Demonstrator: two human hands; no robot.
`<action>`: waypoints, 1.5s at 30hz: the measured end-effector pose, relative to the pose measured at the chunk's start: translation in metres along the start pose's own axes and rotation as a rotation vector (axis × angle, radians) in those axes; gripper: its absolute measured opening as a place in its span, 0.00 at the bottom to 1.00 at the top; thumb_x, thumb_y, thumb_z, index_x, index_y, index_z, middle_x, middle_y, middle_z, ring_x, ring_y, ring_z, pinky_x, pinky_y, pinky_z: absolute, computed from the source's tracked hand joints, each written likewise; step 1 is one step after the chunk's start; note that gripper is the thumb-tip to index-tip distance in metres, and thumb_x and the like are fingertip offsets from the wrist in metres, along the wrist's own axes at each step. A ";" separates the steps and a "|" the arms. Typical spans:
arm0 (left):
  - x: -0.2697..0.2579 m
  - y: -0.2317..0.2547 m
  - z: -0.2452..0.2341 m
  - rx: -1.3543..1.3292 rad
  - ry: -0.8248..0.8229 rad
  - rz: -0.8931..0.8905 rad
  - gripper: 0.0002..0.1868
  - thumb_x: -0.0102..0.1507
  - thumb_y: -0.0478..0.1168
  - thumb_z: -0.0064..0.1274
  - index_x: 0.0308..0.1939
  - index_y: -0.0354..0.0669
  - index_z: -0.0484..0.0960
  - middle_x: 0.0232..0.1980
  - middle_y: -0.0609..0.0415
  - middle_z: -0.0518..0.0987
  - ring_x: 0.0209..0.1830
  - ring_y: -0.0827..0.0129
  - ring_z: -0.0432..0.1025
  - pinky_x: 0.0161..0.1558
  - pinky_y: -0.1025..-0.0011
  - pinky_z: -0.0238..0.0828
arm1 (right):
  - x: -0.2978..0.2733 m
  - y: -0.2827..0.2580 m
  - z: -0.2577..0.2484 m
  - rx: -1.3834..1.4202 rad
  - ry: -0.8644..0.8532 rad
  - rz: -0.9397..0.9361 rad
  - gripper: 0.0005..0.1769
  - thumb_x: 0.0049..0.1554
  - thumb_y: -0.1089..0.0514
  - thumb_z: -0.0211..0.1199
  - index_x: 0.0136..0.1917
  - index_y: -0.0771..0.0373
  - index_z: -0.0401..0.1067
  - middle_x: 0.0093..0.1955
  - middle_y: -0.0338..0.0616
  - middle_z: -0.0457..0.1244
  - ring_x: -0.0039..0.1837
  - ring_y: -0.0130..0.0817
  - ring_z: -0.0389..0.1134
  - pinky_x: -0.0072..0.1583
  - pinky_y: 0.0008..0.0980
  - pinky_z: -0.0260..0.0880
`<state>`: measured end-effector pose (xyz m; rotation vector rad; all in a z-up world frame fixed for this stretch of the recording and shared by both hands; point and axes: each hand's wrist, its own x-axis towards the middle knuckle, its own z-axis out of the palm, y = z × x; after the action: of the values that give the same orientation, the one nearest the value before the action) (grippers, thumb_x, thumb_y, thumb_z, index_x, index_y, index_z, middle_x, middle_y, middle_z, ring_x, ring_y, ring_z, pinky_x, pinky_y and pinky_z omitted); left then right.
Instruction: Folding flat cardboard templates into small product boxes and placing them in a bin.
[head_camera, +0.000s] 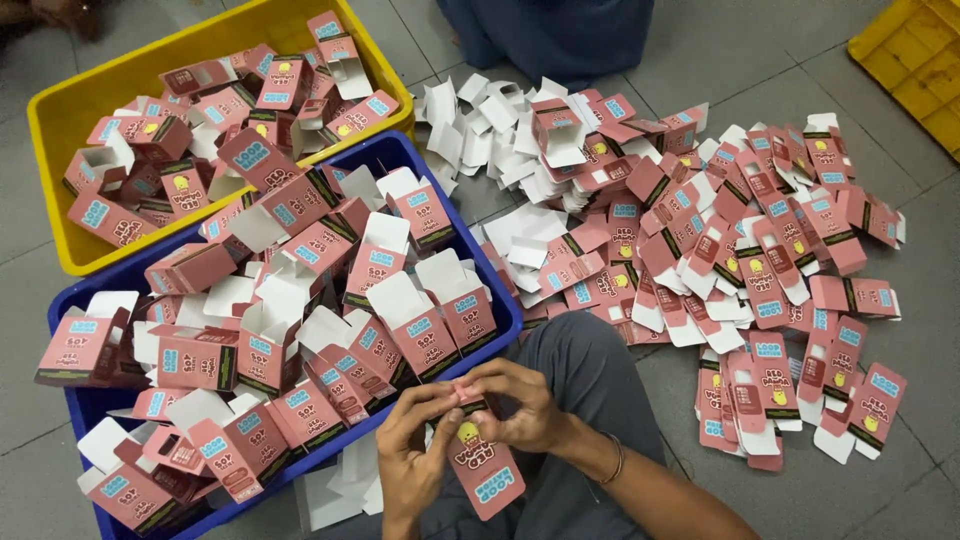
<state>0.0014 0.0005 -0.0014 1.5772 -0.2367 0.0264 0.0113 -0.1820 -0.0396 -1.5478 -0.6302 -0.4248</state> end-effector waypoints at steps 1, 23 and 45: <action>0.001 0.001 -0.001 0.039 0.011 -0.021 0.10 0.56 0.29 0.62 0.41 0.35 0.90 0.48 0.48 0.83 0.44 0.67 0.78 0.42 0.74 0.76 | -0.001 0.003 -0.001 0.005 -0.013 0.013 0.19 0.53 0.62 0.68 0.58 0.62 0.73 0.59 0.49 0.67 0.54 0.36 0.72 0.57 0.32 0.79; 0.016 0.004 -0.009 -0.025 -0.125 -0.053 0.10 0.57 0.29 0.63 0.42 0.31 0.88 0.47 0.47 0.85 0.38 0.68 0.78 0.40 0.74 0.77 | 0.001 0.001 -0.010 0.085 -0.020 0.071 0.15 0.55 0.61 0.70 0.56 0.62 0.74 0.61 0.53 0.67 0.55 0.37 0.74 0.58 0.33 0.80; 0.007 -0.012 -0.007 -0.012 -0.074 0.119 0.17 0.58 0.31 0.66 0.51 0.33 0.84 0.54 0.38 0.83 0.58 0.47 0.78 0.55 0.58 0.76 | 0.000 0.012 0.001 0.157 0.032 0.158 0.24 0.48 0.64 0.78 0.56 0.70 0.73 0.62 0.65 0.67 0.55 0.48 0.75 0.46 0.34 0.78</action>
<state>0.0109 0.0068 -0.0122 1.5519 -0.3885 0.0592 0.0184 -0.1811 -0.0492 -1.4259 -0.5000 -0.2736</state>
